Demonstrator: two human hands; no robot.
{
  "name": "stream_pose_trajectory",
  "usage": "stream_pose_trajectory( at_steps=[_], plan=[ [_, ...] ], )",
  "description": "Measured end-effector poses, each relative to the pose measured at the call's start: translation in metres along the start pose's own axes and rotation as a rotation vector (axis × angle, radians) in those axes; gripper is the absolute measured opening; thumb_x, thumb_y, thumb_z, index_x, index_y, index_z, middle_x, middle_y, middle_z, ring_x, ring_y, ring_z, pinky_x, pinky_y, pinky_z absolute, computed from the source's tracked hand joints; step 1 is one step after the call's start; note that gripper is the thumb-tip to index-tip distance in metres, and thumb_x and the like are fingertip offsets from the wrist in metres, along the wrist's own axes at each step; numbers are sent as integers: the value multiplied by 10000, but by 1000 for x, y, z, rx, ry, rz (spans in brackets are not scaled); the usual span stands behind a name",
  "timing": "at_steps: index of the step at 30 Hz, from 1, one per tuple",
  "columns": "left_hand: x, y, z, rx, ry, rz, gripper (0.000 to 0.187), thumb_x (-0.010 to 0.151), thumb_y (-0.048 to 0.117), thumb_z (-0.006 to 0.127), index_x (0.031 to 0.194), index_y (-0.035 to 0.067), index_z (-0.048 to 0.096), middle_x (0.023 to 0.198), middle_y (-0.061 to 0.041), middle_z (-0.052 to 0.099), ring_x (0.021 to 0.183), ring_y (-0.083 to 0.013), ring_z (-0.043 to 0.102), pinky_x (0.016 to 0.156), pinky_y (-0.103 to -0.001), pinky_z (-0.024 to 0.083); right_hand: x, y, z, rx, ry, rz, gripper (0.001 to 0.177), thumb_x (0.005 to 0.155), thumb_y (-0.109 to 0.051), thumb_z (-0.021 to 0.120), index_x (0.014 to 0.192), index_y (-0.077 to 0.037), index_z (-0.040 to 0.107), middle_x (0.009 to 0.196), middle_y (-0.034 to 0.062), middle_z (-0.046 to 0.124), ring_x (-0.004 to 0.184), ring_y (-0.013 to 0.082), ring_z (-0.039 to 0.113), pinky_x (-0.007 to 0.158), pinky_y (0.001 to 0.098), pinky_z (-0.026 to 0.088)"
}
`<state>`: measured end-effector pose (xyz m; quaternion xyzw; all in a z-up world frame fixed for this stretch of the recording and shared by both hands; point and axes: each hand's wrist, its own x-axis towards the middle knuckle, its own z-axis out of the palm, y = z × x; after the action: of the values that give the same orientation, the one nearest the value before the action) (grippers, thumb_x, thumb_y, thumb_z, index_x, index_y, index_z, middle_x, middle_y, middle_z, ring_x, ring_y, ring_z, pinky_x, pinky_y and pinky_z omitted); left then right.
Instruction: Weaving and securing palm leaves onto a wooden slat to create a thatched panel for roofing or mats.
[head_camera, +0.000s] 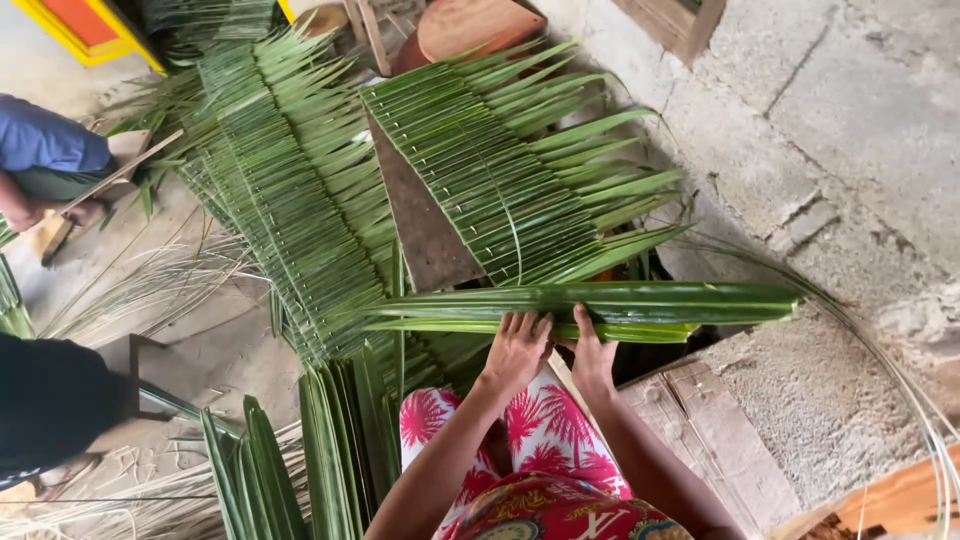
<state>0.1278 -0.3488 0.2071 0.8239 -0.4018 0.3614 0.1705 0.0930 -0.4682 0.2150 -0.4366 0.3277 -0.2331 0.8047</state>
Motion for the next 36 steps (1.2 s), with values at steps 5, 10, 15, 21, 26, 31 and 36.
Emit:
stream_pose_trajectory(
  at_steps=[5, 10, 15, 21, 26, 31, 36],
  plan=[
    [-19, -1, 29, 50, 58, 31, 349, 716, 110, 791, 1037, 84, 659, 834, -81, 543, 721, -264, 609, 714, -384, 498, 82, 105, -52, -15, -12, -29, 775, 878, -191, 853, 1506, -94, 410, 1397, 214, 507, 1129, 405, 600, 812, 676, 590],
    [-23, 0, 18, 95, 74, 49, 216, 848, 59, 699, 1059, 84, 661, 831, -81, 533, 721, -257, 597, 702, -369, 488, 109, 138, -53, -27, -24, -42, 790, 879, -194, 864, 1511, -93, 402, 1395, 216, 505, 1131, 403, 591, 831, 677, 574],
    [-29, 0, -3, -3, 84, -40, 323, 925, 11, 584, 1244, 59, 606, 944, -155, 524, 782, -317, 579, 781, -416, 502, 87, 127, -51, -77, -8, -34, 766, 855, -217, 878, 1481, -122, 447, 1352, 175, 547, 1123, 351, 599, 834, 622, 579],
    [-51, -6, 15, -7, 140, -33, 299, 990, 38, 486, 1249, 16, 634, 968, -171, 539, 821, -335, 587, 786, -446, 509, 65, 107, -46, -131, 12, -17, 743, 832, -241, 891, 1452, -151, 491, 1310, 135, 588, 1114, 300, 608, 838, 568, 585],
    [-50, -2, 10, 49, 145, -30, 257, 996, 11, 519, 1198, -4, 678, 894, -154, 530, 765, -310, 567, 753, -423, 511, 52, 78, -48, -230, 16, -32, 652, 851, -295, 877, 1400, -164, 552, 1268, 99, 630, 1113, 263, 604, 886, 577, 526],
    [-70, -6, 28, 60, 144, -76, 278, 990, 3, 527, 1225, 27, 673, 910, -138, 524, 774, -286, 577, 745, -417, 516, 103, 72, -63, -248, -20, -127, 541, 860, -286, 871, 1295, -87, 620, 1178, 74, 640, 1036, 212, 556, 861, 584, 449],
    [-97, -19, 35, 27, 28, -238, 408, 973, -10, 512, 1354, 109, 594, 1042, -151, 594, 882, -273, 672, 800, -388, 557, 112, 2, -35, -290, -71, -141, 465, 899, -307, 835, 1226, -40, 640, 1164, 164, 622, 953, 244, 546, 875, 630, 427]
  ],
)
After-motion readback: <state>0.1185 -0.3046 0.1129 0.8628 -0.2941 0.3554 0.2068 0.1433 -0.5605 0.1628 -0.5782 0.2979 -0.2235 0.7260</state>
